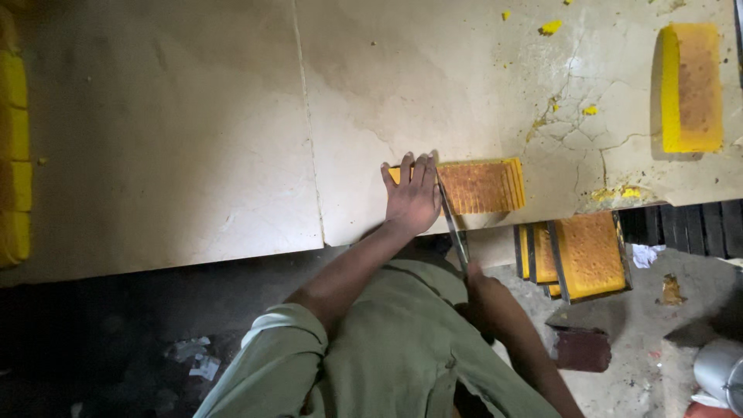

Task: The person places a large yellow rectangular block on a table and uses a long knife to slice it into smaller uniform pieces. The person repeatedly cuts the block into strips and then into smaller segments, stacking the cut pieces on the table.

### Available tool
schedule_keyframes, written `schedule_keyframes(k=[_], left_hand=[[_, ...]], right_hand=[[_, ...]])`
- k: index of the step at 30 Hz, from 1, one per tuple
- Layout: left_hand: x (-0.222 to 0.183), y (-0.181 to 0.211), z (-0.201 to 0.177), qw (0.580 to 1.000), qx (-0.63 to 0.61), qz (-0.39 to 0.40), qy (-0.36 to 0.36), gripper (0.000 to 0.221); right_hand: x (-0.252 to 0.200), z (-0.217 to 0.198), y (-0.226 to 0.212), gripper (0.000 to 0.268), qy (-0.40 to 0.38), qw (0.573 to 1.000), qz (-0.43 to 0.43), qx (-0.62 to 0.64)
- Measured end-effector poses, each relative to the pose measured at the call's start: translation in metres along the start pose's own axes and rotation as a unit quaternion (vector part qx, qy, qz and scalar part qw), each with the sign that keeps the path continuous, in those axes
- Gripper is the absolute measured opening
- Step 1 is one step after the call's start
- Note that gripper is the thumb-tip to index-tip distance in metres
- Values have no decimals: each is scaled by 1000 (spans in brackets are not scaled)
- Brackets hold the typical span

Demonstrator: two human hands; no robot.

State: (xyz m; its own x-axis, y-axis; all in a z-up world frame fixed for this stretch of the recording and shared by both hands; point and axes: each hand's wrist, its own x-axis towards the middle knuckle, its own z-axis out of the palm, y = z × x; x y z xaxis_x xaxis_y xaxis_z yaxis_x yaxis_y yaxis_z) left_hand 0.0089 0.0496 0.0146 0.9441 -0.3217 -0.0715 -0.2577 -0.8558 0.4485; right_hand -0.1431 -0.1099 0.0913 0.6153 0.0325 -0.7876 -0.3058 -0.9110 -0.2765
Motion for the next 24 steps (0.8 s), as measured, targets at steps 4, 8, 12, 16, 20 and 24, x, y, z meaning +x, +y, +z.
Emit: schedule_keyframes(k=[4,8,12,16,20,24], left_hand=[[-1,-7,8,1000,20,-5,-14,66],[-3,-8,12,999,-29,16,22,66],[-12,-12,10,1000,-15,5,8,67],[-12,-10,5,999,-4,-30,-31,67],[-9,-8,-2,1000,1,-7,15,68],[-12,-8,5,999,-7,-30,-33,68]], right_hand=[[46,13,-11,64,99,992,-61,37],[82,-25,-27,69,90,995,-50,13],[91,-54,-55,68,98,993,-63,20],[50,-41,-53,84,93,985,-118,89],[0,-6,-17,85,58,985,-134,97],[30,21,-12,69,147,973,-161,80]])
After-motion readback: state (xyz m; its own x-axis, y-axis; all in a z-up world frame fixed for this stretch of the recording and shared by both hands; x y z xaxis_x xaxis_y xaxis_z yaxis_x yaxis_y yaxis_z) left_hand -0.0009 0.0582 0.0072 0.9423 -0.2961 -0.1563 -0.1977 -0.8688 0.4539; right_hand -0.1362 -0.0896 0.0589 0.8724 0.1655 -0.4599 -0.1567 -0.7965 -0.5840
